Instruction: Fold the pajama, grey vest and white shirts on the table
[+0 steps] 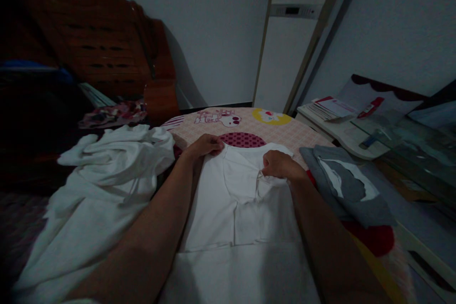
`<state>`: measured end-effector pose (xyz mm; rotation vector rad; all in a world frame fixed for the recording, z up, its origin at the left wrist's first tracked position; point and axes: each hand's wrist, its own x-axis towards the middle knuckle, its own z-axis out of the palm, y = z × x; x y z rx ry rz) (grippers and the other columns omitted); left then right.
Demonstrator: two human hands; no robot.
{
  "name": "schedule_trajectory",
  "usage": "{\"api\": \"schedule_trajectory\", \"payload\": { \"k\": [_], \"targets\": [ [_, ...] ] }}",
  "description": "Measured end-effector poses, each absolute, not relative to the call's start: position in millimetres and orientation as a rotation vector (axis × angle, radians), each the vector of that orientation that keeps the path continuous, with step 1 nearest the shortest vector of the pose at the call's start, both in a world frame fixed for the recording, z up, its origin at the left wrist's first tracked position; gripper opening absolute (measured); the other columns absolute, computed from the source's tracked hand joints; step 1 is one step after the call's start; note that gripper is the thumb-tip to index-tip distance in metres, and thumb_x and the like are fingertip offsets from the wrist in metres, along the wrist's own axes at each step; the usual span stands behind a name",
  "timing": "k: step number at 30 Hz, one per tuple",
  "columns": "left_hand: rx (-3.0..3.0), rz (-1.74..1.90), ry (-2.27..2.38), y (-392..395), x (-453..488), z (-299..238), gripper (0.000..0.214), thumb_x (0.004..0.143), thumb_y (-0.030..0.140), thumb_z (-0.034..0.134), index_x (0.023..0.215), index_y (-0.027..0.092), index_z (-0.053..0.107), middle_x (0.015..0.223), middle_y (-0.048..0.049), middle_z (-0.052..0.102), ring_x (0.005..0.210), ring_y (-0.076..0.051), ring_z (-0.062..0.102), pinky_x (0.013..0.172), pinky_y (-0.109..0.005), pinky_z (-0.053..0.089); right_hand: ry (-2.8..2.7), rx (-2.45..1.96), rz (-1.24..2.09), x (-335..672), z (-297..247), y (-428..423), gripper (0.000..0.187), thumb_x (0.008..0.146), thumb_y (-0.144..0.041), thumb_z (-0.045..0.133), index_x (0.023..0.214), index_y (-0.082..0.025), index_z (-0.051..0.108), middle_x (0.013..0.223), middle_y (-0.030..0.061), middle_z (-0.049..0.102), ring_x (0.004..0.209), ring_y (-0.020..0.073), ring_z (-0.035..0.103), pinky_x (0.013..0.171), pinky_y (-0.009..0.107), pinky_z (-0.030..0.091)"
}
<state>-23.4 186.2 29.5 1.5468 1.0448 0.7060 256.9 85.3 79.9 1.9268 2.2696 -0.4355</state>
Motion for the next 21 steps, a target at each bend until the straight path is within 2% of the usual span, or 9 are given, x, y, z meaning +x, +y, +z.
{"api": "schedule_trajectory", "payload": {
  "k": [4, 7, 10, 16, 21],
  "targets": [
    [1.605, 0.756, 1.130, 190, -24, 25, 0.010, 0.069, 0.014, 0.070, 0.062, 0.013, 0.062, 0.050, 0.0030, 0.057, 0.045, -0.005, 0.049, 0.046, -0.015, 0.036, 2.277, 1.897, -0.610, 252, 87, 82, 0.011, 0.066, -0.012, 0.060, 0.074, -0.014, 0.067, 0.070, 0.0032, 0.067, 0.062, 0.0125, 0.056, 0.054, 0.022, 0.034],
    [1.564, 0.710, 0.964, 186, -24, 32, 0.014, 0.070, 0.021, 0.074, 0.067, 0.011, 0.065, 0.053, 0.0011, 0.060, 0.047, -0.006, 0.051, 0.048, -0.016, 0.039, 2.277, 1.867, -0.728, 251, 87, 83, 0.012, 0.063, -0.007, 0.055, 0.067, -0.014, 0.064, 0.060, 0.0007, 0.062, 0.055, 0.0103, 0.052, 0.052, 0.021, 0.033],
    [1.500, 0.596, 0.771, 180, -18, 38, 0.026, 0.070, 0.033, 0.079, 0.078, 0.010, 0.070, 0.064, -0.0037, 0.067, 0.054, -0.008, 0.058, 0.055, -0.018, 0.047, 2.312, 1.856, -0.789, 254, 83, 85, 0.010, 0.062, -0.007, 0.054, 0.062, -0.014, 0.061, 0.056, -0.0006, 0.058, 0.052, 0.0096, 0.050, 0.050, 0.021, 0.032],
    [1.440, 0.458, 0.832, 178, -8, 33, 0.024, 0.068, 0.027, 0.083, 0.084, 0.010, 0.075, 0.066, -0.0045, 0.070, 0.056, -0.009, 0.062, 0.059, -0.020, 0.051, 2.353, 1.831, -0.869, 256, 83, 86, 0.007, 0.062, -0.011, 0.055, 0.064, -0.015, 0.061, 0.058, -0.0003, 0.060, 0.055, 0.0104, 0.050, 0.050, 0.021, 0.032],
    [1.403, 0.423, 0.706, 176, -11, 39, 0.038, 0.067, 0.036, 0.085, 0.095, 0.012, 0.076, 0.078, -0.0088, 0.074, 0.064, -0.013, 0.067, 0.066, -0.024, 0.055, 2.357, 1.820, -0.866, 253, 84, 84, 0.007, 0.061, -0.010, 0.054, 0.060, -0.015, 0.059, 0.057, -0.0005, 0.060, 0.055, 0.0102, 0.051, 0.049, 0.020, 0.031]
  ]
}}
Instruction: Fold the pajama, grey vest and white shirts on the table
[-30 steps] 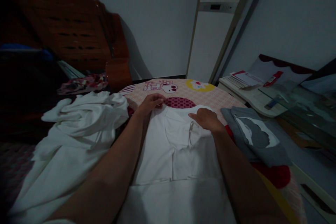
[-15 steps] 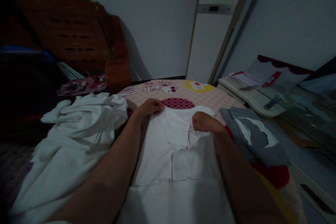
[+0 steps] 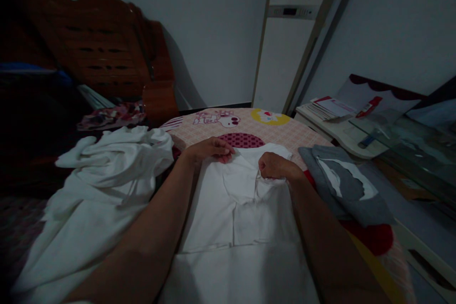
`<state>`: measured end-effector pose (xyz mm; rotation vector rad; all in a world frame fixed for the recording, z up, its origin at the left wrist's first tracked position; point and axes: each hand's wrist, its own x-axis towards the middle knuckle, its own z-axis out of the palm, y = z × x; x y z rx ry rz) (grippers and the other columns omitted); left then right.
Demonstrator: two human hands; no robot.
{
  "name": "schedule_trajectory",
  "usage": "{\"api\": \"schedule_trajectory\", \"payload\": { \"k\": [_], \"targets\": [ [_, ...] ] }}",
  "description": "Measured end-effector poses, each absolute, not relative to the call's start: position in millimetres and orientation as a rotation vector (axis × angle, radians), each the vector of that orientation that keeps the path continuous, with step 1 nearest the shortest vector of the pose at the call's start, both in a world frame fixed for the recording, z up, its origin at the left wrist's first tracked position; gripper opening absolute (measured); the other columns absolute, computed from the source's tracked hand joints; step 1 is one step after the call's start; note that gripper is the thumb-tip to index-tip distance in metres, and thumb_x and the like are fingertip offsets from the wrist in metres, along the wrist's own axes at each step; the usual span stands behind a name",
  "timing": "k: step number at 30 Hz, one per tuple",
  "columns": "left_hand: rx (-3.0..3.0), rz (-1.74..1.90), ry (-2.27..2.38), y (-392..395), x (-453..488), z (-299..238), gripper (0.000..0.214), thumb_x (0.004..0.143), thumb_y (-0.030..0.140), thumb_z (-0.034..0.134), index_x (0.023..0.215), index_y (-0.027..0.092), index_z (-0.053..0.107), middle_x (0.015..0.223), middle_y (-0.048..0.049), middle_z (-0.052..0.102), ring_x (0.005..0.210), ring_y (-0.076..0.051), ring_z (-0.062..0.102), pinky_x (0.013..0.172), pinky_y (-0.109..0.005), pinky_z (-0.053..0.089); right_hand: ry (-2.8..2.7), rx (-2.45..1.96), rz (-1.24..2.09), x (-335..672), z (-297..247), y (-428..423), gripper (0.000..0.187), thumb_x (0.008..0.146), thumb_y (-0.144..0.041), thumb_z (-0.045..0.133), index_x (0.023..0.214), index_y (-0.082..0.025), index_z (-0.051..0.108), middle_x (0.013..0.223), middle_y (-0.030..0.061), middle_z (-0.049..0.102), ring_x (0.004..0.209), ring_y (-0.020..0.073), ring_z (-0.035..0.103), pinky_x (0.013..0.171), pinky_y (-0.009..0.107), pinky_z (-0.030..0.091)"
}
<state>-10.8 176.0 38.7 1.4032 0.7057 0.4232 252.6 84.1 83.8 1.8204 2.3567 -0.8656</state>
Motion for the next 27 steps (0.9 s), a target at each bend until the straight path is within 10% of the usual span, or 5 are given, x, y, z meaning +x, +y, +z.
{"api": "schedule_trajectory", "payload": {
  "k": [15, 27],
  "targets": [
    [1.324, 0.381, 0.765, 175, -8, 33, 0.039, 0.067, 0.024, 0.085, 0.100, 0.011, 0.072, 0.074, -0.0062, 0.073, 0.065, -0.012, 0.069, 0.067, -0.024, 0.057, 2.252, 2.315, -1.369, 260, 83, 86, 0.007, 0.063, -0.013, 0.054, 0.069, -0.016, 0.057, 0.046, -0.0023, 0.056, 0.042, 0.0109, 0.054, 0.043, 0.018, 0.041],
    [1.365, 0.428, 0.806, 178, -5, 29, 0.032, 0.073, 0.022, 0.080, 0.101, 0.010, 0.069, 0.068, -0.0046, 0.071, 0.059, -0.011, 0.067, 0.060, -0.022, 0.056, 2.231, 2.025, -0.389, 251, 86, 86, 0.020, 0.065, -0.010, 0.057, 0.078, -0.015, 0.071, 0.074, 0.0076, 0.071, 0.063, 0.0164, 0.063, 0.054, 0.023, 0.039]
  ]
}}
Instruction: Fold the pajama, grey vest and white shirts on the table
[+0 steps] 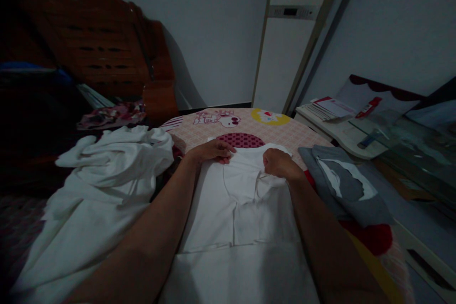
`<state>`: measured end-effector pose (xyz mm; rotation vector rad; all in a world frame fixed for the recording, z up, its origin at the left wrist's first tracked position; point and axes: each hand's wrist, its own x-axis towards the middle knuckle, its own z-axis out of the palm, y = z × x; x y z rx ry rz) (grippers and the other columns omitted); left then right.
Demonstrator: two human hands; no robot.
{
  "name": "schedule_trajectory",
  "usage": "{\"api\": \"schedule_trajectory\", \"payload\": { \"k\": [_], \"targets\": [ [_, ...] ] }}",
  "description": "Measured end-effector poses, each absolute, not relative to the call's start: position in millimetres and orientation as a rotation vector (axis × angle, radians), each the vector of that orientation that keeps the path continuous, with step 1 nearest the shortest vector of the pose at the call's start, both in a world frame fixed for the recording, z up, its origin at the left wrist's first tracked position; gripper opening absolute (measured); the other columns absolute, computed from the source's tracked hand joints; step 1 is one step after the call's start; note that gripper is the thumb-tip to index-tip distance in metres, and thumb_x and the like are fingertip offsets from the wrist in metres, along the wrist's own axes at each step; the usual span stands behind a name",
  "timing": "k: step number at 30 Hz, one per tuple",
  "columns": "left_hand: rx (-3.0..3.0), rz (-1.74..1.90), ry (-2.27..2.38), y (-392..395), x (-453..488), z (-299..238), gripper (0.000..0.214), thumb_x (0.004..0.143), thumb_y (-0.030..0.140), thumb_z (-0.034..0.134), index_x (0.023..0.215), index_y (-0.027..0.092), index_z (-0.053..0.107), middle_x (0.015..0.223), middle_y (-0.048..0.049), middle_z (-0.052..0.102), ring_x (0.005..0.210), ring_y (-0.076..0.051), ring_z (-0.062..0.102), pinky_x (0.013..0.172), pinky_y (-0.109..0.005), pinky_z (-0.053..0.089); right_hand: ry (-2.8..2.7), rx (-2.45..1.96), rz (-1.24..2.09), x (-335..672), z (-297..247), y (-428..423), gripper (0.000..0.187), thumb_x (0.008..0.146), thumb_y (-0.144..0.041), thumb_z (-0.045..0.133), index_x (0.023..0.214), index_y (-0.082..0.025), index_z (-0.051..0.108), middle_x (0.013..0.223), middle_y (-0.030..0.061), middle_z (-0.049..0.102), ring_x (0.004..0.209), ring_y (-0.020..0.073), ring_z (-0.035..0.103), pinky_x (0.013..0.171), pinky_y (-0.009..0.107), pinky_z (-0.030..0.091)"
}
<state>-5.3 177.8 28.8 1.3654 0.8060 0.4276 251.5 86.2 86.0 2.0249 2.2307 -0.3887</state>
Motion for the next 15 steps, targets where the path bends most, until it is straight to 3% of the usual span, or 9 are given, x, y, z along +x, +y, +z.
{"api": "schedule_trajectory", "payload": {
  "k": [3, 9, 12, 15],
  "targets": [
    [1.370, 0.444, 0.816, 178, -5, 29, 0.033, 0.072, 0.022, 0.081, 0.101, 0.010, 0.069, 0.067, -0.0049, 0.071, 0.058, -0.012, 0.067, 0.058, -0.022, 0.055, 2.296, 2.013, -0.200, 252, 111, 78, 0.019, 0.069, -0.012, 0.060, 0.080, -0.016, 0.074, 0.085, 0.0083, 0.073, 0.077, 0.0185, 0.064, 0.061, 0.024, 0.038],
    [1.384, 0.422, 0.841, 178, -4, 30, 0.034, 0.073, 0.022, 0.080, 0.102, 0.011, 0.068, 0.065, -0.0048, 0.071, 0.056, -0.012, 0.066, 0.057, -0.022, 0.054, 2.360, 1.762, -0.321, 241, 117, 58, 0.013, 0.070, -0.025, 0.071, 0.081, -0.019, 0.075, 0.085, 0.0072, 0.073, 0.083, 0.0218, 0.065, 0.066, 0.026, 0.037],
    [1.399, 0.428, 0.826, 179, -4, 28, 0.034, 0.074, 0.023, 0.079, 0.103, 0.011, 0.068, 0.065, -0.0042, 0.072, 0.055, -0.011, 0.065, 0.057, -0.021, 0.052, 2.427, 1.701, -0.186, 234, 94, 52, 0.023, 0.074, -0.020, 0.065, 0.095, -0.017, 0.074, 0.099, 0.0109, 0.073, 0.095, 0.0244, 0.063, 0.075, 0.027, 0.039],
    [1.403, 0.425, 0.801, 179, -4, 28, 0.035, 0.072, 0.025, 0.080, 0.101, 0.011, 0.068, 0.065, -0.0036, 0.072, 0.054, -0.010, 0.065, 0.056, -0.021, 0.052, 2.489, 1.739, -0.202, 238, 84, 50, 0.028, 0.074, -0.011, 0.055, 0.095, -0.017, 0.073, 0.100, 0.0100, 0.073, 0.096, 0.0223, 0.063, 0.078, 0.027, 0.039]
  ]
}}
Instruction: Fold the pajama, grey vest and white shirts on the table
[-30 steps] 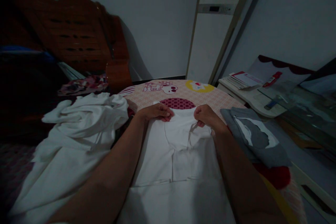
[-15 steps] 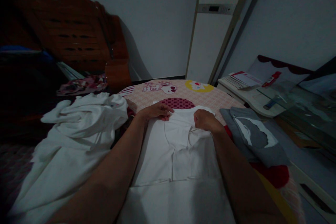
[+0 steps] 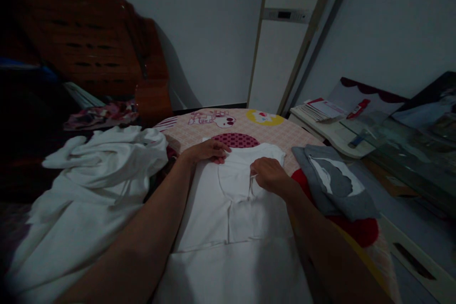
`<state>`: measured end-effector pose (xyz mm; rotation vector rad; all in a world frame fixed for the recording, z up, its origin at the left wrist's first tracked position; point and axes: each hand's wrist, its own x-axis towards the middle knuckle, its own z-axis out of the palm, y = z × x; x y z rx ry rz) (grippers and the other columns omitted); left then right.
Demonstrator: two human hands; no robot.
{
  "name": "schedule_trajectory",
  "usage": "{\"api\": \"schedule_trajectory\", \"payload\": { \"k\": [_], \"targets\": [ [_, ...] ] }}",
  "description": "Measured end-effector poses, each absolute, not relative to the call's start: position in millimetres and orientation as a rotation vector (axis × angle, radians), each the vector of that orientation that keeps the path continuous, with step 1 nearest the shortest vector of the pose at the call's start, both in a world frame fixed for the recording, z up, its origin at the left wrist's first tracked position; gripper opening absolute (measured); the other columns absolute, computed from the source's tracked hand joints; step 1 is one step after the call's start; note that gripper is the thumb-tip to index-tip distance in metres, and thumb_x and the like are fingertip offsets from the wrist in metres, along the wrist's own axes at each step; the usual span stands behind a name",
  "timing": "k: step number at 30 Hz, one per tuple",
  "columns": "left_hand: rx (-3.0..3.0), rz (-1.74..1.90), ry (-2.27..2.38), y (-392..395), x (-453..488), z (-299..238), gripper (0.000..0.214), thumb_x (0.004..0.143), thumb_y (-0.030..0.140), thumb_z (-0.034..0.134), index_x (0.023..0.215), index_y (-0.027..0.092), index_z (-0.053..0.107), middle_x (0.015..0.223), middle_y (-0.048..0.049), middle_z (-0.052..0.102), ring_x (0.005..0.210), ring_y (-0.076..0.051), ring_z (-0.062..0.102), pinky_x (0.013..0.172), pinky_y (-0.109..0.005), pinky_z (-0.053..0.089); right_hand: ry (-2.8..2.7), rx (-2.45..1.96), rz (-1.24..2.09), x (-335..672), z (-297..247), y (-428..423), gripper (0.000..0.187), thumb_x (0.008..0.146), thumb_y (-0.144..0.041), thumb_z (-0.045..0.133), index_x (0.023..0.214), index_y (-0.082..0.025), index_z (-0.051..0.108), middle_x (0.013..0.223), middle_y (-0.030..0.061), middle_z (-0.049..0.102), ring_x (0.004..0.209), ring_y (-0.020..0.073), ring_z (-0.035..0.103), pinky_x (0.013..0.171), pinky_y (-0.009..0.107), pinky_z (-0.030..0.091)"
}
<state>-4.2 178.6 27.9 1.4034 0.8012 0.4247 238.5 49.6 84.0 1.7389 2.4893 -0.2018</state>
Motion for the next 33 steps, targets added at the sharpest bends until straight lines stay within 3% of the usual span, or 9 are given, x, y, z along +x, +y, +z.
{"api": "schedule_trajectory", "payload": {
  "k": [4, 8, 11, 15, 20, 24, 29, 33],
  "targets": [
    [1.401, 0.428, 0.810, 177, -5, 30, 0.036, 0.071, 0.026, 0.081, 0.102, 0.011, 0.068, 0.066, -0.0039, 0.072, 0.055, -0.010, 0.065, 0.058, -0.022, 0.052, 2.596, 1.797, -0.641, 265, 102, 51, 0.021, 0.067, -0.014, 0.054, 0.079, -0.017, 0.071, 0.079, 0.0043, 0.072, 0.078, 0.0187, 0.062, 0.071, 0.025, 0.041],
    [1.406, 0.421, 0.836, 176, -4, 32, 0.037, 0.071, 0.026, 0.080, 0.103, 0.011, 0.067, 0.065, -0.0042, 0.071, 0.054, -0.010, 0.064, 0.058, -0.022, 0.052, 2.708, 1.910, -1.121, 304, 121, 49, 0.015, 0.066, -0.021, 0.052, 0.067, -0.018, 0.067, 0.073, 0.0042, 0.069, 0.073, 0.0193, 0.062, 0.072, 0.027, 0.046],
    [1.419, 0.412, 0.821, 177, -3, 32, 0.036, 0.071, 0.026, 0.080, 0.102, 0.011, 0.067, 0.065, -0.0034, 0.071, 0.054, -0.010, 0.064, 0.057, -0.021, 0.052, 2.704, 2.018, -1.182, 330, 125, 46, 0.015, 0.067, -0.025, 0.053, 0.058, -0.019, 0.063, 0.066, 0.0045, 0.065, 0.071, 0.0196, 0.061, 0.074, 0.028, 0.047],
    [1.448, 0.417, 0.815, 178, -3, 31, 0.035, 0.071, 0.027, 0.079, 0.101, 0.011, 0.067, 0.064, -0.0034, 0.071, 0.053, -0.010, 0.064, 0.055, -0.020, 0.052, 2.429, 2.007, -0.947, 352, 125, 45, 0.018, 0.066, -0.021, 0.052, 0.052, -0.019, 0.062, 0.058, 0.0031, 0.062, 0.064, 0.0187, 0.059, 0.068, 0.028, 0.046],
    [1.570, 0.447, 0.855, 174, 3, 40, 0.025, 0.075, 0.022, 0.072, 0.097, 0.011, 0.069, 0.061, -0.0023, 0.068, 0.051, -0.010, 0.062, 0.053, -0.020, 0.050, 2.384, 1.972, -0.437, 334, 126, 44, 0.026, 0.068, -0.014, 0.053, 0.078, -0.019, 0.077, 0.083, 0.0058, 0.074, 0.078, 0.0207, 0.065, 0.076, 0.028, 0.045],
    [1.759, 0.581, 0.854, 166, 19, 43, 0.016, 0.077, 0.019, 0.065, 0.088, 0.010, 0.072, 0.060, -0.0014, 0.065, 0.049, -0.008, 0.058, 0.049, -0.018, 0.045, 2.591, 1.821, -0.553, 288, 118, 45, 0.032, 0.074, -0.014, 0.050, 0.092, -0.018, 0.076, 0.088, 0.0044, 0.074, 0.081, 0.0184, 0.064, 0.074, 0.025, 0.042],
    [1.981, 0.556, 0.896, 161, 36, 33, 0.028, 0.075, 0.012, 0.055, 0.098, 0.010, 0.072, 0.054, 0.0026, 0.058, 0.045, -0.007, 0.051, 0.047, -0.017, 0.038, 2.585, 1.734, -0.603, 255, 94, 48, 0.042, 0.068, -0.013, 0.058, 0.109, -0.015, 0.068, 0.083, 0.0051, 0.069, 0.072, 0.0169, 0.058, 0.064, 0.025, 0.036],
    [2.050, 0.547, 0.864, 160, 36, 32, 0.029, 0.077, 0.017, 0.056, 0.100, 0.009, 0.071, 0.052, 0.0035, 0.056, 0.045, -0.007, 0.048, 0.050, -0.019, 0.037, 2.655, 1.670, -0.524, 251, 78, 48, 0.045, 0.072, -0.016, 0.056, 0.117, -0.018, 0.061, 0.084, 0.0041, 0.067, 0.072, 0.0173, 0.056, 0.063, 0.025, 0.032]
  ]
}}
